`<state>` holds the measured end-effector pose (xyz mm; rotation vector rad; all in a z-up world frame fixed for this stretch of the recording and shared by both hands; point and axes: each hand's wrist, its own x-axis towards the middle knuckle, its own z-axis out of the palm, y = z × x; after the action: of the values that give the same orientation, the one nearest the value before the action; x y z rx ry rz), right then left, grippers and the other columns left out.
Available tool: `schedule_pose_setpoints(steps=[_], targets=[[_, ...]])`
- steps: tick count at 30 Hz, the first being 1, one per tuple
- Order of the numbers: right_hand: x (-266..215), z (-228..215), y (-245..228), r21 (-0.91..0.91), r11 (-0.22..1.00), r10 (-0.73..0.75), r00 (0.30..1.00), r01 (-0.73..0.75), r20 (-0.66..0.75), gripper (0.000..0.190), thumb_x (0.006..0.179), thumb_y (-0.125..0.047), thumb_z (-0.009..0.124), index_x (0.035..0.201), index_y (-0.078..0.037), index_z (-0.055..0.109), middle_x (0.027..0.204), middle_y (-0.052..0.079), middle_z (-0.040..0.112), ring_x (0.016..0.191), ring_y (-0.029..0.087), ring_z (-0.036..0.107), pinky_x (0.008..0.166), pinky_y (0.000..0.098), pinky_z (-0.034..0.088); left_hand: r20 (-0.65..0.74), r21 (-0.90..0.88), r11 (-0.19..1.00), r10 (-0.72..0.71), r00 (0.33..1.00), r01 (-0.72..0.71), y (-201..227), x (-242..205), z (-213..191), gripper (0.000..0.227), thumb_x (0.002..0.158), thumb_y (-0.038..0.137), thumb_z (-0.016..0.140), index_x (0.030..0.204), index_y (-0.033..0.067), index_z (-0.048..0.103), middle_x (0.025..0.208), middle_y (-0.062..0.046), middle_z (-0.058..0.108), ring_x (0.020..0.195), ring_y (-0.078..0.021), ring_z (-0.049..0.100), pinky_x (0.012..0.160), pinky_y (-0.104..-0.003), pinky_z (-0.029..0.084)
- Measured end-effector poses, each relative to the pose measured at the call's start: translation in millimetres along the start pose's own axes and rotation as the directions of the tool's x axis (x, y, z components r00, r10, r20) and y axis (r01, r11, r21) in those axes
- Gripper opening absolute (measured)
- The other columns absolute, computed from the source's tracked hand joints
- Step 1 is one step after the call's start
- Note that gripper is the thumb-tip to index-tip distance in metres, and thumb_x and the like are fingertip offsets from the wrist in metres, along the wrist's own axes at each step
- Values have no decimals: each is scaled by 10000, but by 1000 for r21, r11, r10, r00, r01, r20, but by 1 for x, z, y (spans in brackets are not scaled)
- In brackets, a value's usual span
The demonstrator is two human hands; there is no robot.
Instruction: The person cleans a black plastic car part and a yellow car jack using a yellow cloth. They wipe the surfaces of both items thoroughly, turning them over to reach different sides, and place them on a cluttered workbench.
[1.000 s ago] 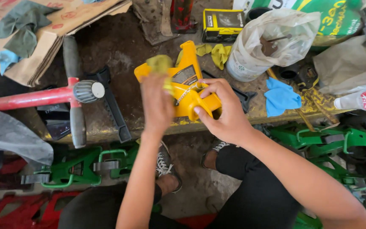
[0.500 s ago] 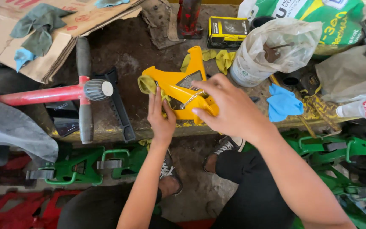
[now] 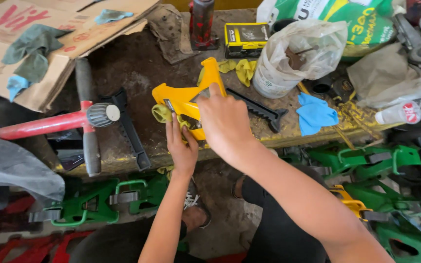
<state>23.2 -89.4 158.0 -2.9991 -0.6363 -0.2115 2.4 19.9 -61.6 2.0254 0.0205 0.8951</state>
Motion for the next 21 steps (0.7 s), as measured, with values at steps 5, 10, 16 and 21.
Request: schedule_pose_setpoints(steps=[5,10,16,21], targets=[[0,7,8,70,997,-29,985,41,-167,228,768,-57,714,981,-22,640,951,153,649,751,355,721,559,454,552,-8,-7,999,-32,999,32,7,4,0,426,1056,20,526,1470,-69,483,1438,-362,517,1339,-538,518,1044,-497,495],[0,8,9,140,989,-11,978,41,-207,256,761,-21,683,1002,9,602,979,191,635,766,371,709,583,472,558,-7,-20,999,-26,1000,26,11,7,-2,437,1049,5,516,1475,-76,470,1448,-356,507,1345,-535,510,1057,-501,488],[-1,-5,17,463,868,-79,970,180,-229,114,958,11,582,1071,4,569,1057,190,594,841,406,648,687,504,500,-22,-49,999,-6,1000,5,12,8,-3,450,1041,-11,513,1483,-75,460,1453,-353,501,1348,-526,519,1084,-492,482],[0,-7,28,594,683,-234,897,426,-374,101,1010,-38,641,1100,-38,595,1039,100,570,938,261,670,802,389,544,-13,-43,999,-12,1000,12,13,7,-5,452,1043,7,512,1484,-75,460,1453,-358,494,1345,-531,514,1084,-494,478]])
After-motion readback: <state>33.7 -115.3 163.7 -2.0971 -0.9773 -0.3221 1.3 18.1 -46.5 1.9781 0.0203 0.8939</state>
